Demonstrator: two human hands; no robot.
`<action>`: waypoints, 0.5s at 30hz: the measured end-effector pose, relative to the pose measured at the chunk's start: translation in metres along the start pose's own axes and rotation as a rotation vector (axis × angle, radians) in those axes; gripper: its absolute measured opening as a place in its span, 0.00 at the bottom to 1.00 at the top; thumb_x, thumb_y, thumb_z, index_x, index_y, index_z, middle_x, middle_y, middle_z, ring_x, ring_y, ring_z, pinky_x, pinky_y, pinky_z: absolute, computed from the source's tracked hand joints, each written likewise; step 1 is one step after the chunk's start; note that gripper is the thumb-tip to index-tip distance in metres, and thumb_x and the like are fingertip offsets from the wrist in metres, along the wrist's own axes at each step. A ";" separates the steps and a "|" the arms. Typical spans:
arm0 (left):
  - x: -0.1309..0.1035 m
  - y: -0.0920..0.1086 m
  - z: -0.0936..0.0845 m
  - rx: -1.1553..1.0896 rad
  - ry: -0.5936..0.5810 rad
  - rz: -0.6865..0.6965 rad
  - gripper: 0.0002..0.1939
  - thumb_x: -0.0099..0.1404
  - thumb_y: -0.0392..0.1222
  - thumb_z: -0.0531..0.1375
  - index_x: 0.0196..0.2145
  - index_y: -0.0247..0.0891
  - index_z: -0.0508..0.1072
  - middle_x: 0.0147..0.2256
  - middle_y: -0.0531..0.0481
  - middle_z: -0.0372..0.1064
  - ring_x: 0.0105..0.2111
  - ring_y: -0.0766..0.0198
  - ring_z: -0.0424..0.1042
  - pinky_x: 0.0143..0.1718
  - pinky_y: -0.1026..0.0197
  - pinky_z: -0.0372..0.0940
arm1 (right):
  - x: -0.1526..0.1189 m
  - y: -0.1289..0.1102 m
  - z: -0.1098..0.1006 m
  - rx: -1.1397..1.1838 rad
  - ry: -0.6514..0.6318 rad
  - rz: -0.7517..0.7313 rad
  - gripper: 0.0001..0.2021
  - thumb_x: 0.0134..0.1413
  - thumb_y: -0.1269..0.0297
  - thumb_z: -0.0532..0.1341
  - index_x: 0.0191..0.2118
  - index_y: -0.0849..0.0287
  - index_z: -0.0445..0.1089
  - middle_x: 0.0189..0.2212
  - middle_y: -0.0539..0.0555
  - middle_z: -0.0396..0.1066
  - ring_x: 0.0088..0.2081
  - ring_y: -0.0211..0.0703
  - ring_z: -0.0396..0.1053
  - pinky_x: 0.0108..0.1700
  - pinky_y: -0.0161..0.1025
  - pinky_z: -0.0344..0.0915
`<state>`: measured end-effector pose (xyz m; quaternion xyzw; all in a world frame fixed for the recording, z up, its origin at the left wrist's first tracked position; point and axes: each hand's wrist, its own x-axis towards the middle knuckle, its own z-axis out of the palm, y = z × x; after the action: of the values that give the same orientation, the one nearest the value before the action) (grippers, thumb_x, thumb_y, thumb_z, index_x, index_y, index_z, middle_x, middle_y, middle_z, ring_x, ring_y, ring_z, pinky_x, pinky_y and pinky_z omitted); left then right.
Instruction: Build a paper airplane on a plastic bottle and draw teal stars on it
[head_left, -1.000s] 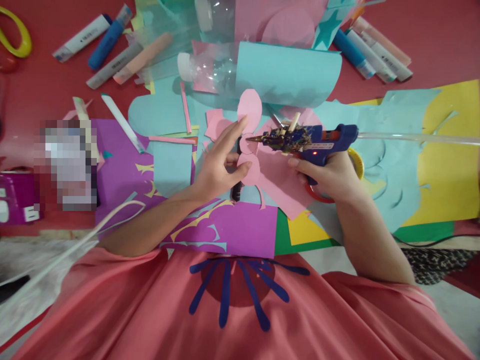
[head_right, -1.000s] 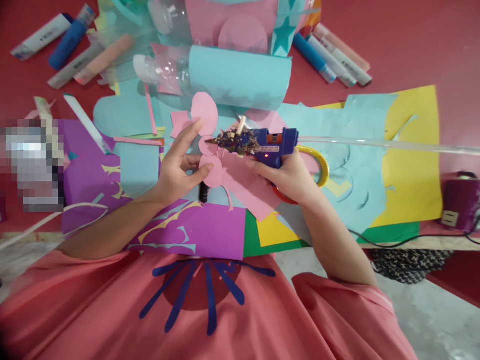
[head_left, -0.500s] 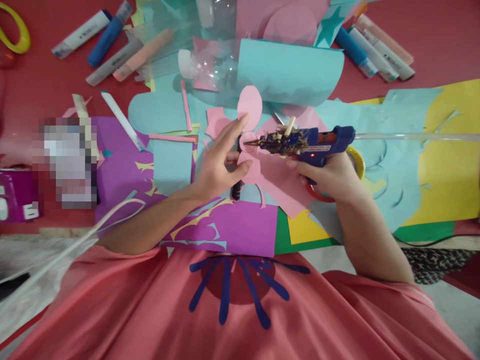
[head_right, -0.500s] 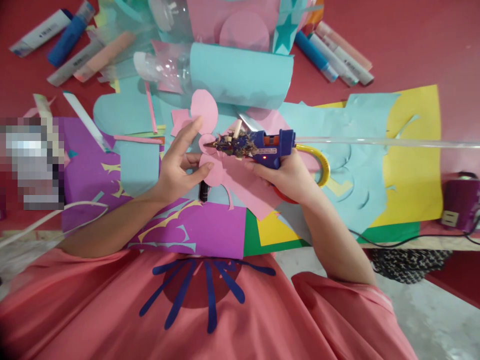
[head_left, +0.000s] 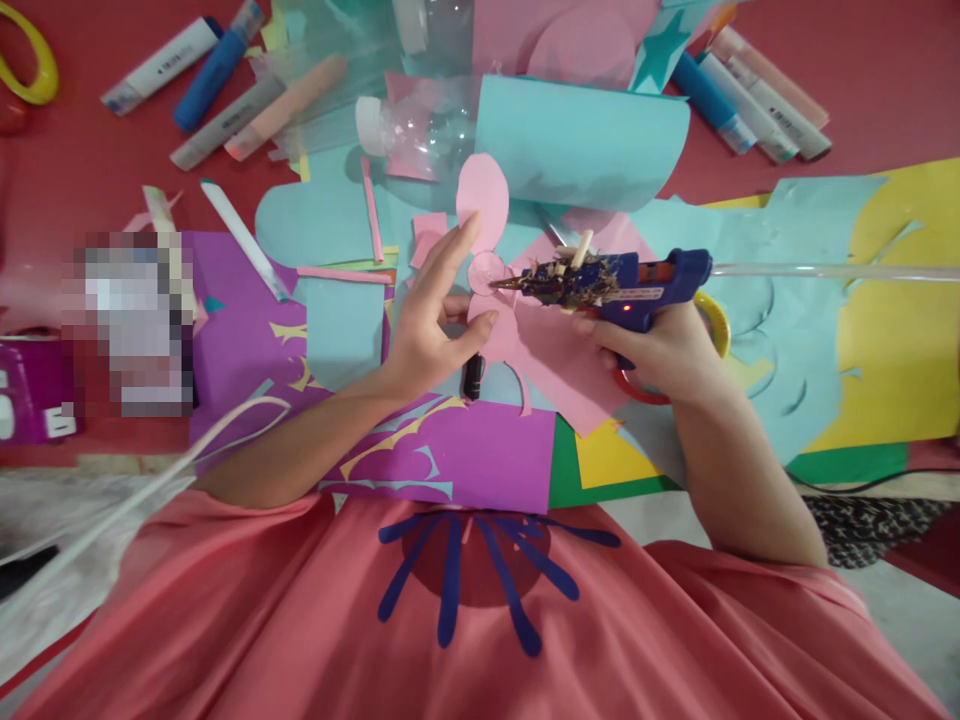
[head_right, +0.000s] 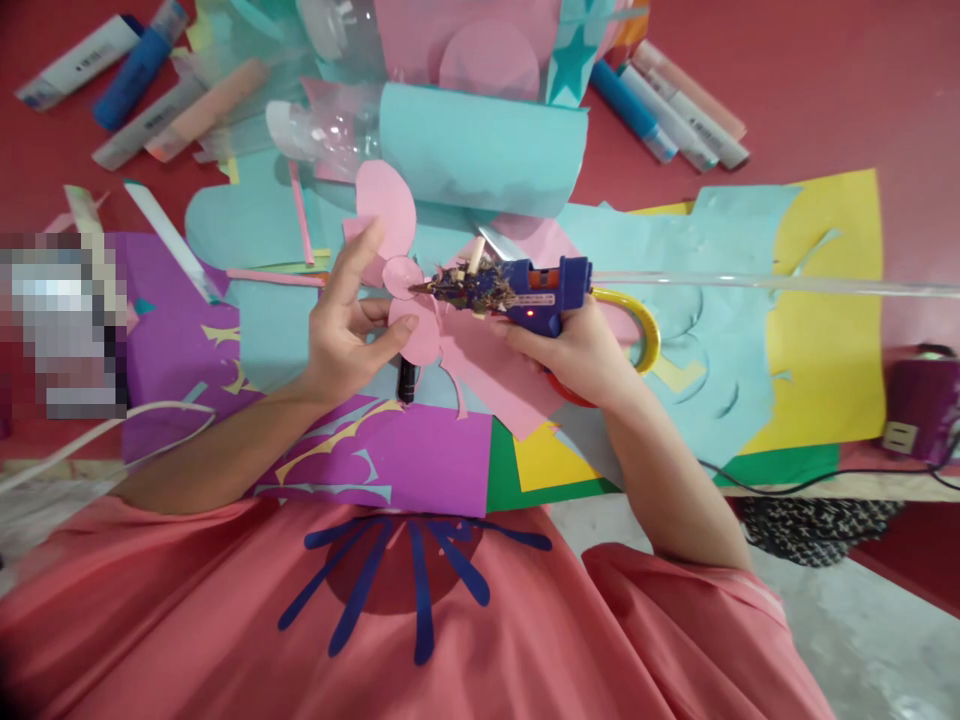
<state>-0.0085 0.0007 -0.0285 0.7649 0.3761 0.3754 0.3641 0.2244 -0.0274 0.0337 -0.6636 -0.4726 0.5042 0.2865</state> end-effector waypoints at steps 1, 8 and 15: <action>0.000 0.000 0.000 -0.009 0.001 -0.001 0.35 0.71 0.57 0.52 0.69 0.51 0.41 0.68 0.39 0.48 0.40 0.65 0.76 0.29 0.70 0.71 | 0.000 -0.001 0.000 0.005 0.001 0.006 0.15 0.37 0.56 0.70 0.22 0.58 0.64 0.14 0.45 0.64 0.16 0.31 0.58 0.19 0.34 0.57; -0.001 0.001 0.001 -0.055 0.004 -0.008 0.34 0.71 0.54 0.54 0.68 0.52 0.43 0.68 0.41 0.47 0.41 0.63 0.76 0.31 0.70 0.72 | 0.000 -0.002 -0.001 0.037 0.021 0.062 0.13 0.36 0.59 0.70 0.23 0.58 0.65 0.14 0.46 0.63 0.15 0.33 0.59 0.18 0.35 0.58; 0.000 0.002 0.001 -0.088 0.016 0.012 0.34 0.71 0.51 0.55 0.68 0.53 0.45 0.67 0.42 0.49 0.38 0.65 0.76 0.29 0.70 0.71 | 0.001 0.003 -0.001 0.047 0.033 0.066 0.13 0.40 0.62 0.70 0.23 0.57 0.64 0.15 0.46 0.62 0.15 0.33 0.58 0.18 0.35 0.56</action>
<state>-0.0072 -0.0005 -0.0278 0.7476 0.3573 0.3997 0.3920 0.2265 -0.0277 0.0317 -0.6804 -0.4336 0.5131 0.2928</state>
